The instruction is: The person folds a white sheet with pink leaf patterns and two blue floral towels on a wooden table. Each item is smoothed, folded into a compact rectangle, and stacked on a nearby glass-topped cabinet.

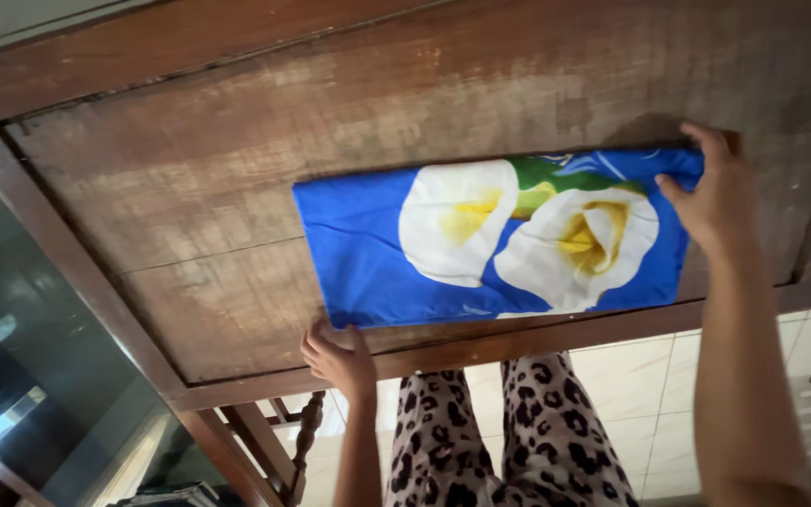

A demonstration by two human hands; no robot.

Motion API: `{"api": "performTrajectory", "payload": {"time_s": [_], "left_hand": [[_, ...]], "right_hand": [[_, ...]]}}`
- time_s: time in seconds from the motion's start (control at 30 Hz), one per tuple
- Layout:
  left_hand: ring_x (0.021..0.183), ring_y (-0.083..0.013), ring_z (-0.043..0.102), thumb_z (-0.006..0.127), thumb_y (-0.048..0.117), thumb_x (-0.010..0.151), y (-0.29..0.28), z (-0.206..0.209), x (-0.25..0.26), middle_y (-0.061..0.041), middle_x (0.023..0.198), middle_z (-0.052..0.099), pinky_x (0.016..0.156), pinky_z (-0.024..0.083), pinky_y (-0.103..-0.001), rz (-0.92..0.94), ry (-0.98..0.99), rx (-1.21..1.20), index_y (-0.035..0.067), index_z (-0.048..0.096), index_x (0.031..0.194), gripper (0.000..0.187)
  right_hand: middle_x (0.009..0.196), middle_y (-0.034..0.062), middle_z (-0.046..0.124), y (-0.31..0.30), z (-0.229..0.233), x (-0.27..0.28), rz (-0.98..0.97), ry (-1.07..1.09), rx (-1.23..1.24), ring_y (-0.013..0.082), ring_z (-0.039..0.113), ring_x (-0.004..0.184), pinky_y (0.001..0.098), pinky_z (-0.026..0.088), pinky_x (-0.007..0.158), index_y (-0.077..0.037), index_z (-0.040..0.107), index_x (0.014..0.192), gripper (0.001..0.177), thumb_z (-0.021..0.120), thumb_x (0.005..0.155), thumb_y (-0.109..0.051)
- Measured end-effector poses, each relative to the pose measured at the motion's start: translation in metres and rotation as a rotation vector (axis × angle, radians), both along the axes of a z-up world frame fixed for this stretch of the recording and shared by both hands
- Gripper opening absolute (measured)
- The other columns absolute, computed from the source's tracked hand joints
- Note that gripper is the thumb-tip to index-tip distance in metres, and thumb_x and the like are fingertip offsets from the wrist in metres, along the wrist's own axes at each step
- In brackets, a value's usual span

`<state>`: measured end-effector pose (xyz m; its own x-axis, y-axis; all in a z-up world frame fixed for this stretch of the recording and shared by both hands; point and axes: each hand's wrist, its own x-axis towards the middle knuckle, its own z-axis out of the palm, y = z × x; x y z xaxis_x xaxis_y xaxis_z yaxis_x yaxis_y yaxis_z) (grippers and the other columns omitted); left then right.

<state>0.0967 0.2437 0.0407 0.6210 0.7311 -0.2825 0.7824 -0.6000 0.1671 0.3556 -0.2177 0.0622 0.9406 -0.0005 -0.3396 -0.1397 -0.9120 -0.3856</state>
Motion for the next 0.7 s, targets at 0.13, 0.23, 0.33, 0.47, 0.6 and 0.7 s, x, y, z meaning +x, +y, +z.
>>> {"api": "performTrajectory", "payload": {"time_s": [0.13, 0.23, 0.33, 0.47, 0.6, 0.7], "left_hand": [[0.149, -0.0521, 0.028, 0.051, 0.027, 0.105, -0.008, 0.006, 0.036, -0.030, 0.164, 0.026, 0.123, 0.027, -0.065, -0.374, -0.278, 0.005, 0.004, 0.025, 0.156, 0.061], [0.157, -0.0533, 0.015, 0.044, 0.027, 0.111, -0.004, -0.014, 0.082, -0.032, 0.170, 0.014, 0.129, 0.019, -0.064, -0.535, -0.281, -0.091, 0.000, 0.017, 0.163, 0.064], [0.157, -0.0551, 0.013, 0.041, 0.029, 0.112, 0.002, -0.041, 0.122, -0.032, 0.169, 0.008, 0.129, 0.015, -0.063, -0.650, -0.297, -0.143, -0.004, 0.017, 0.163, 0.065], [0.160, -0.0467, 0.019, 0.040, 0.030, 0.112, 0.004, -0.067, 0.151, -0.028, 0.171, 0.017, 0.130, 0.015, -0.058, -0.756, -0.066, -0.040, 0.000, 0.027, 0.164, 0.062], [0.158, -0.0472, 0.019, 0.046, 0.040, 0.105, 0.001, -0.064, 0.155, -0.029, 0.170, 0.020, 0.128, 0.014, -0.059, -0.762, -0.038, 0.049, 0.002, 0.031, 0.163, 0.071], [0.154, -0.0536, 0.018, 0.054, 0.048, 0.094, 0.002, -0.052, 0.158, -0.031, 0.166, 0.020, 0.125, 0.012, -0.064, -0.737, -0.173, -0.037, 0.000, 0.032, 0.160, 0.085]], "right_hand": [[0.163, 0.0266, 0.035, 0.083, -0.007, -0.015, 0.030, -0.355, -0.221, 0.0453, 0.033, 0.149, 0.0578, 0.023, 0.117, -0.003, 0.034, 0.164, 0.091, 0.088, 0.092, -0.018], [0.167, 0.0147, 0.041, 0.197, -0.033, -0.047, -0.101, -0.348, 0.225, 0.0371, 0.033, 0.160, 0.0512, 0.025, 0.134, -0.008, 0.032, 0.165, 0.075, 0.062, 0.096, 0.003], [0.163, 0.0200, 0.038, 0.311, -0.050, -0.067, 0.345, -0.211, 0.018, 0.0359, 0.033, 0.153, 0.0508, 0.026, 0.126, 0.004, 0.039, 0.158, 0.056, 0.060, 0.109, -0.011], [0.167, 0.0150, 0.033, 0.360, -0.044, -0.081, 0.453, -0.195, 0.232, 0.0337, 0.027, 0.156, 0.0590, 0.017, 0.125, -0.006, 0.039, 0.159, 0.069, 0.058, 0.099, -0.035], [0.167, 0.0154, 0.033, 0.336, -0.059, -0.076, 0.465, -0.154, 0.269, 0.0316, 0.025, 0.156, 0.0597, 0.014, 0.124, -0.007, 0.038, 0.159, 0.074, 0.054, 0.100, -0.048], [0.168, 0.0099, 0.035, 0.279, -0.076, -0.073, 0.435, -0.143, 0.216, 0.0309, 0.027, 0.157, 0.0619, 0.014, 0.126, -0.012, 0.041, 0.158, 0.072, 0.057, 0.098, -0.049]]}}
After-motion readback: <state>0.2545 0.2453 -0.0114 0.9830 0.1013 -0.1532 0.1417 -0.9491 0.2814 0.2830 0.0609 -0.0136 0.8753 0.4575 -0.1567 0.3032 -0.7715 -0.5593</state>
